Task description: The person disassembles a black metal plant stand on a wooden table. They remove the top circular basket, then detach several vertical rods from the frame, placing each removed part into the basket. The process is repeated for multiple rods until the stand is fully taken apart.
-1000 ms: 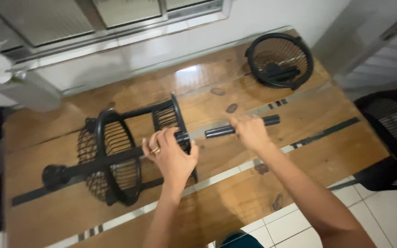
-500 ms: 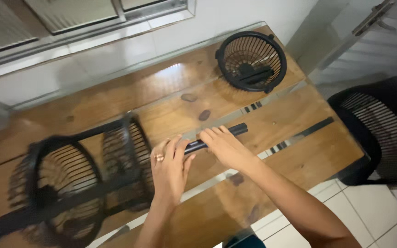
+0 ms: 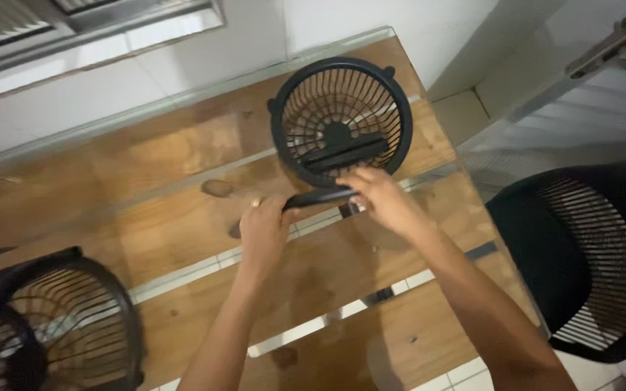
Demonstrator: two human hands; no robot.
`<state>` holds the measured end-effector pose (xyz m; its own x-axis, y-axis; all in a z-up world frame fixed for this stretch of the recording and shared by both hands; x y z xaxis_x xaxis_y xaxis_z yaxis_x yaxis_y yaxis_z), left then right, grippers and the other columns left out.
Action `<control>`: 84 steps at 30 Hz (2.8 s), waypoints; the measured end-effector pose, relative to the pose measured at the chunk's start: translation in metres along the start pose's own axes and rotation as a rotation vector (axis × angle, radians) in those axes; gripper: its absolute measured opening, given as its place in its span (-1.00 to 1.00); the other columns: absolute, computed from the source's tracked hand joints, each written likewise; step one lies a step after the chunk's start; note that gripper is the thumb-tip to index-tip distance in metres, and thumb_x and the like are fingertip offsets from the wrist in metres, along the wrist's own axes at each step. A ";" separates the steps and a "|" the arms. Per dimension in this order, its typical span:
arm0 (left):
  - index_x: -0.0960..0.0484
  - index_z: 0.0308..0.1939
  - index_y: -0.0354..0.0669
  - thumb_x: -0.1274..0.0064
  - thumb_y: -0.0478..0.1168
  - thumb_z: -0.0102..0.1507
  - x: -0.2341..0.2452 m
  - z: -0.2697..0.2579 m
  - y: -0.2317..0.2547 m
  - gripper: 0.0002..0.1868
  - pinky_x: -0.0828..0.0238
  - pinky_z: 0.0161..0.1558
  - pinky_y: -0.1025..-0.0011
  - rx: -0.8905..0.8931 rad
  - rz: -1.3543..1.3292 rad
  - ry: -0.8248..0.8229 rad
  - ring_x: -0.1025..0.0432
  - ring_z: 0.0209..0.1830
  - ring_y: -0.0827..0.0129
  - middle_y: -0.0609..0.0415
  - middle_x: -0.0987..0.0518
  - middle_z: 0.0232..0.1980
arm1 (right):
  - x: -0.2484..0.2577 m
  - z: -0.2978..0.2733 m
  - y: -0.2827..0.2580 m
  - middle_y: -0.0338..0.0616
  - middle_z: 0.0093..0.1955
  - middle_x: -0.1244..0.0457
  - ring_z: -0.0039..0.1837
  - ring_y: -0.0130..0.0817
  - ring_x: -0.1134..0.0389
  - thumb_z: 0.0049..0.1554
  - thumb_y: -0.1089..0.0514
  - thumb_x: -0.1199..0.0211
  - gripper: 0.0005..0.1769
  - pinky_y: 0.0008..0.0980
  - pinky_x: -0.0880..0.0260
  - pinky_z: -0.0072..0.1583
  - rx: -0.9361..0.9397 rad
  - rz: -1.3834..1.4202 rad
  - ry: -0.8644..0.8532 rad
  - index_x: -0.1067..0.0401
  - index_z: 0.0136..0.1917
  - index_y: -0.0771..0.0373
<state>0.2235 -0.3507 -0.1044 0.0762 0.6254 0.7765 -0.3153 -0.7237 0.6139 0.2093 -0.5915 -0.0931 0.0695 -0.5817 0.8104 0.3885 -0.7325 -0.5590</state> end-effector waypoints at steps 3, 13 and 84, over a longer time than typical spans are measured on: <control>-0.70 0.02 -0.15 -0.26 -0.20 0.18 -0.036 0.047 0.008 -0.67 -0.37 0.00 0.15 -0.082 -0.015 0.092 -0.46 -0.02 0.04 -0.05 -0.64 -0.07 | 0.011 0.023 0.050 0.01 0.11 -0.35 0.21 0.06 -0.33 0.00 0.28 -0.39 -0.55 -0.07 -0.29 0.27 0.039 -0.028 0.091 -0.49 0.19 0.25; -0.74 -0.07 -0.13 -0.30 -0.17 0.09 -0.144 0.150 -0.037 -0.66 -0.34 0.02 0.15 -0.062 0.321 0.047 -0.46 -0.04 0.08 -0.03 -0.61 -0.12 | -0.016 0.084 0.169 0.02 0.11 -0.40 0.10 0.01 -0.34 -0.05 0.46 -0.36 -0.51 -0.15 -0.38 0.19 0.070 -0.023 0.078 -0.55 0.19 0.32; -0.68 0.08 0.01 -0.26 -0.16 0.16 0.367 -0.304 -0.167 -0.61 0.02 0.51 -0.04 0.018 0.288 0.300 -0.38 0.28 0.12 0.10 -0.63 0.01 | -0.226 -0.013 -0.491 0.05 0.69 0.15 0.68 -0.03 0.14 0.09 0.07 -0.34 0.02 0.03 0.18 0.57 0.127 0.074 0.042 0.13 0.64 0.24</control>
<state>0.0163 0.0889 0.0351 -0.2922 0.4521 0.8427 -0.2670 -0.8847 0.3821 -0.0091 -0.1050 -0.0038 0.0646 -0.6483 0.7586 0.4970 -0.6383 -0.5879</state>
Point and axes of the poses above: each hand's wrist, its own z-axis towards the middle knuckle, its own x-axis out of the back of the hand, y = z × x, the point moved 4 cm from there along z, towards the middle knuckle
